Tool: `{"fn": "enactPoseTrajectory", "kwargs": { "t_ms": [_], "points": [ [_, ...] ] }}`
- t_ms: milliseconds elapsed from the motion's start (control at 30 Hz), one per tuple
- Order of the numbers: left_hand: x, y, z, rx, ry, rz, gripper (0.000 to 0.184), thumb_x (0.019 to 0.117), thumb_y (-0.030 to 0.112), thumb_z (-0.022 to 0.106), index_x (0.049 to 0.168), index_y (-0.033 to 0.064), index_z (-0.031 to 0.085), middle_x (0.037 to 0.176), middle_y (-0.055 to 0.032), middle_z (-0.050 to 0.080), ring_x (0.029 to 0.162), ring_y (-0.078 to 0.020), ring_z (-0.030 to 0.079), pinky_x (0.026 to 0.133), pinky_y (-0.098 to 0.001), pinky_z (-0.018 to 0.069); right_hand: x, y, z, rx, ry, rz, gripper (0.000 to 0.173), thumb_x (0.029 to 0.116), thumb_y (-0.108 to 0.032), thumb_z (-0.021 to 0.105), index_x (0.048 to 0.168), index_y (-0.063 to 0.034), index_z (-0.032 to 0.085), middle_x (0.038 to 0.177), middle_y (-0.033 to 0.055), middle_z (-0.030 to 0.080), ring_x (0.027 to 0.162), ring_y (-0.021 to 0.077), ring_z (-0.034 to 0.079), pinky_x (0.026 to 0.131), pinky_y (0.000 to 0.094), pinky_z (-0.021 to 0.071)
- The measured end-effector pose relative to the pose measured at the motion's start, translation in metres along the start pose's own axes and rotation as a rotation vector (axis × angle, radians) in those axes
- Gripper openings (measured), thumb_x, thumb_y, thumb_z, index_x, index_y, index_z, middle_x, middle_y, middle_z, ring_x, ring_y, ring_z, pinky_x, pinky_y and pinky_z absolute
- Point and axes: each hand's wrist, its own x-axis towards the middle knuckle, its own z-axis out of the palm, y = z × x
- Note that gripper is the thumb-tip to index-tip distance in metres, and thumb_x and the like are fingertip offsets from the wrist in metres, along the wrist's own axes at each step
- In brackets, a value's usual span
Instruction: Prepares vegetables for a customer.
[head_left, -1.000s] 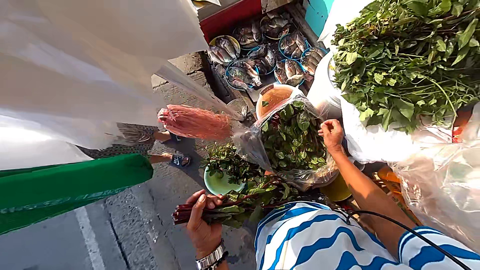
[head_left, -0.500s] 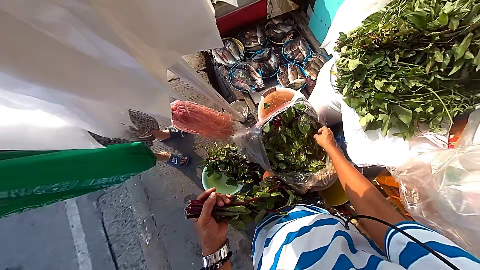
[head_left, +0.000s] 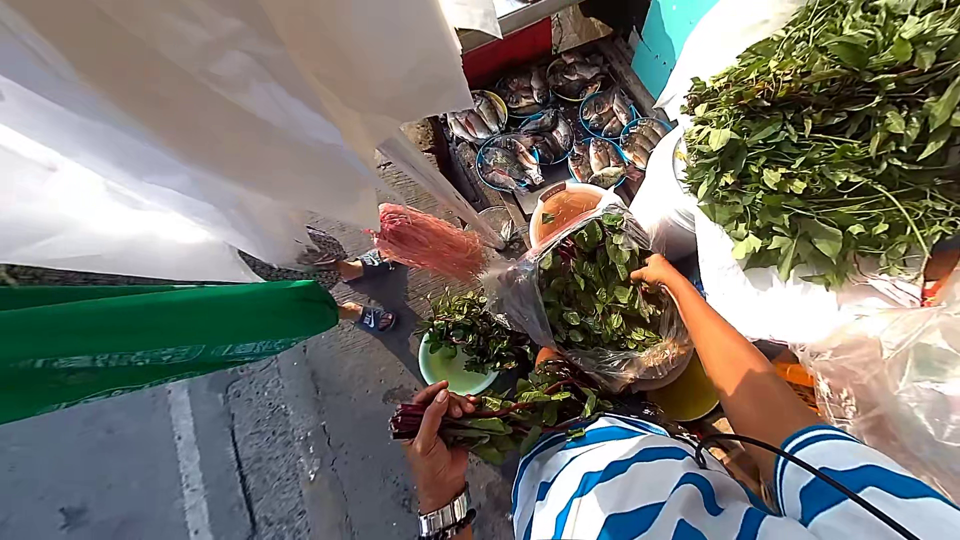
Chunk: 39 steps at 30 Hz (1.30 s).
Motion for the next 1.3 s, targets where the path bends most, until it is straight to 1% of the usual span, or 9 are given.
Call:
{"fn": "enactPoseTrajectory", "kwargs": {
  "t_ms": [167, 333, 567, 733, 833, 967, 1100, 1167, 1300],
  "points": [
    [0.005, -0.002, 0.005, 0.011, 0.006, -0.01, 0.014, 0.0964, 0.014, 0.061, 0.104, 0.0104, 0.072, 0.066, -0.0032, 0.071, 0.06, -0.0154, 0.072, 0.065, -0.0334, 0.0641, -0.081, -0.016, 0.0, -0.071, -0.125, -0.113, 0.038, 0.0902, -0.018, 0.077, 0.115, 0.0036, 0.058, 0.087, 0.0123, 0.059, 0.061, 0.0147, 0.055, 0.058, 0.031, 0.0498],
    [0.008, -0.003, 0.013, 0.01, -0.002, -0.029, 0.012, 0.095, 0.015, 0.063, 0.102, 0.0103, 0.072, 0.065, -0.0026, 0.07, 0.06, -0.0153, 0.071, 0.065, -0.0346, 0.0642, -0.144, -0.017, 0.01, -0.33, 0.014, -0.183, 0.057, 0.0907, -0.024, 0.076, 0.138, 0.0016, 0.055, 0.117, 0.0261, 0.066, 0.098, 0.0363, 0.069, 0.087, 0.053, 0.0561],
    [0.012, -0.001, 0.026, 0.017, -0.037, -0.012, 0.013, 0.0928, 0.016, 0.068, 0.102, 0.008, 0.072, 0.066, -0.0042, 0.07, 0.059, -0.0163, 0.071, 0.064, -0.0336, 0.0639, -0.097, 0.002, 0.046, -0.426, -0.02, -0.221, 0.092, 0.0917, -0.028, 0.078, 0.16, 0.001, 0.024, 0.144, 0.0312, 0.052, 0.133, 0.0454, 0.053, 0.112, 0.0579, 0.0414],
    [0.006, -0.001, 0.022, -0.004, 0.01, -0.024, 0.012, 0.0944, 0.013, 0.062, 0.102, 0.0086, 0.071, 0.065, -0.0035, 0.07, 0.059, -0.0161, 0.071, 0.064, -0.0345, 0.064, -0.099, 0.006, 0.028, -0.28, -0.018, -0.252, 0.036, 0.1053, -0.021, 0.056, 0.137, -0.0053, 0.062, 0.115, 0.0222, 0.068, 0.089, 0.0318, 0.071, 0.082, 0.0471, 0.0589],
    [0.007, -0.003, 0.022, -0.02, 0.017, -0.045, 0.013, 0.0932, 0.013, 0.061, 0.102, 0.0084, 0.07, 0.065, -0.0037, 0.069, 0.059, -0.0161, 0.071, 0.065, -0.0345, 0.0638, -0.116, 0.003, 0.015, -0.001, -0.049, -0.226, 0.027, 0.1039, -0.017, 0.06, 0.127, -0.0054, 0.066, 0.095, 0.013, 0.07, 0.064, 0.0177, 0.066, 0.058, 0.0325, 0.0566],
    [0.013, -0.005, 0.032, -0.012, -0.022, -0.068, 0.015, 0.0916, 0.015, 0.067, 0.104, 0.0077, 0.072, 0.069, -0.006, 0.072, 0.061, -0.0171, 0.072, 0.064, -0.0346, 0.0639, -0.131, 0.004, -0.001, 0.082, -0.052, -0.252, 0.021, 0.1017, -0.014, 0.064, 0.12, -0.0042, 0.067, 0.09, 0.0097, 0.07, 0.056, 0.0122, 0.06, 0.049, 0.0268, 0.0508],
    [0.018, -0.005, 0.045, 0.028, -0.058, -0.09, 0.015, 0.0917, 0.01, 0.062, 0.104, 0.005, 0.07, 0.069, -0.0072, 0.072, 0.061, -0.0176, 0.072, 0.063, -0.0347, 0.0638, -0.103, 0.016, 0.003, -0.327, -0.195, -0.229, 0.037, 0.1016, -0.021, 0.064, 0.134, -0.004, 0.062, 0.117, 0.0215, 0.067, 0.082, 0.029, 0.069, 0.077, 0.0457, 0.0589],
    [0.018, -0.005, 0.048, 0.035, -0.081, -0.09, 0.015, 0.0921, 0.009, 0.061, 0.104, 0.0046, 0.07, 0.069, -0.0073, 0.072, 0.061, -0.0173, 0.072, 0.064, -0.0342, 0.0636, -0.093, 0.015, 0.008, -0.377, -0.291, -0.18, 0.042, 0.1035, -0.027, 0.063, 0.14, -0.0061, 0.06, 0.121, 0.0221, 0.067, 0.083, 0.0286, 0.07, 0.078, 0.0439, 0.0597],
    [0.016, -0.005, 0.046, 0.031, -0.081, -0.077, 0.014, 0.0914, 0.01, 0.064, 0.102, 0.0048, 0.071, 0.069, -0.0073, 0.071, 0.06, -0.018, 0.071, 0.063, -0.0348, 0.0636, -0.07, -0.004, 0.014, -0.233, 0.09, -0.243, 0.029, 0.1061, -0.02, 0.054, 0.122, -0.0011, 0.069, 0.113, 0.0233, 0.07, 0.089, 0.0319, 0.072, 0.085, 0.0484, 0.0586]
  ]
}}
